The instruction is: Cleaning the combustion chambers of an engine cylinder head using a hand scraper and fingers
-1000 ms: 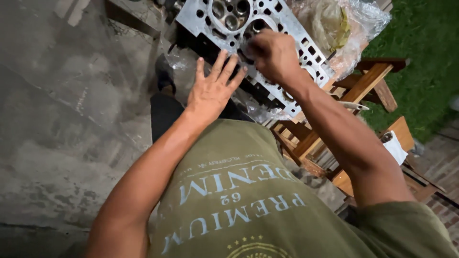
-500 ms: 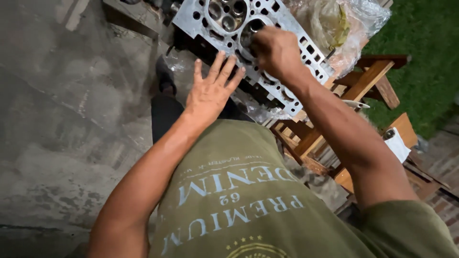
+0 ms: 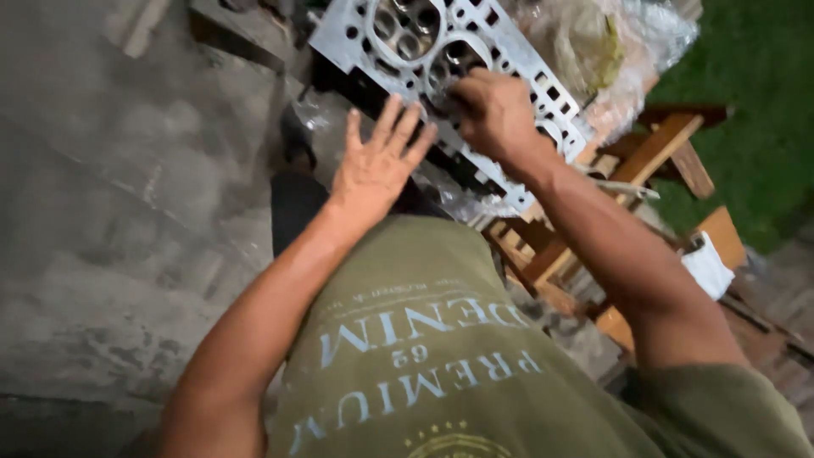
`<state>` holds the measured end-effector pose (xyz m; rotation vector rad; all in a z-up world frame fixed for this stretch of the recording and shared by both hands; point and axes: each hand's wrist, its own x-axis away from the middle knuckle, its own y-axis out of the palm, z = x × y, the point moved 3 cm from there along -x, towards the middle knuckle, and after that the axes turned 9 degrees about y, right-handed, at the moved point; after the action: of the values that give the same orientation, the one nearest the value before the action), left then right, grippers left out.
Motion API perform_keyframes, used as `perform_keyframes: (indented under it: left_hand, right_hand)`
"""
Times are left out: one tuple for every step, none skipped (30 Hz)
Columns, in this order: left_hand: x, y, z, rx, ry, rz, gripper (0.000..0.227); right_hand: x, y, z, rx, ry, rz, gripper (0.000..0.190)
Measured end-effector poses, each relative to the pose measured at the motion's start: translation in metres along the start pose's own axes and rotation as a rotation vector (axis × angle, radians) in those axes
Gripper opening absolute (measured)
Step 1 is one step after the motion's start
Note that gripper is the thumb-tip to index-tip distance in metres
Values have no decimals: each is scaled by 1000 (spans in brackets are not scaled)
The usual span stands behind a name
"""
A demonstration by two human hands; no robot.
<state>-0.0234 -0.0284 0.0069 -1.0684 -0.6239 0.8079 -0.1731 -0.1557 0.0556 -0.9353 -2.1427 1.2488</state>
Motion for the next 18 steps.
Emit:
perform_keyframes:
  left_hand:
    - [-2,2,-2,8,-15,-39,71]
    - [-2,8,7,39,-16,-86,70]
    - [1,3,4,43,-13,-93,70]
    - [2,-5,4,-6,-3,-12,65]
    - [4,-14,4,-55,7,69,61]
    - [2,-10,5,-71,2,78,61]
    - [0,-3,5,-65,-6,22,64]
    - [1,4,10,-51,-11,-43,67]
    - [0,0,-1,-60,-12,-45,67]
    - [-1,-1,0,-6,-10,-64,70]
    - [-2,-2,1,49,-7,-84,72]
    - [-3,0,3,42,-8,-77,72]
    - [-3,0,3,7,-9,-71,74]
    - [1,0,5,-23,-17,-74,75]
    - [1,-1,4,-26,-26,-75,75]
    - [1,-2,3,-4,-18,-45,71]
    - [0,-3,3,17,-9,-14,66]
    - [1,-4,2,14,-11,-12,66]
  right_hand:
    - [-9,5,0,-9,-27,39,15]
    - [-5,10,1,-16,-31,63,12]
    - [-4,8,1,-20,-24,60,12]
    - [0,4,2,-25,-9,26,12]
    - [3,-1,2,-30,6,-9,16]
    - [1,-3,-1,-28,-8,4,16]
    - [-1,-3,-2,-41,28,-10,18]
    - [3,-2,-4,-60,73,-29,25]
    - [-12,8,7,-64,68,-22,25]
    - [-14,13,18,0,75,13,10]
    - [-15,18,30,64,80,47,5]
    - [-12,16,26,68,74,54,5]
    - [-10,15,22,115,127,20,5]
    - [-7,17,16,153,177,-21,14]
    - [-6,11,14,149,169,-22,14]
    - [-4,5,14,137,176,-41,13]
    - [-2,-1,13,126,182,-59,13]
    - [-7,-3,4,126,179,-57,13]
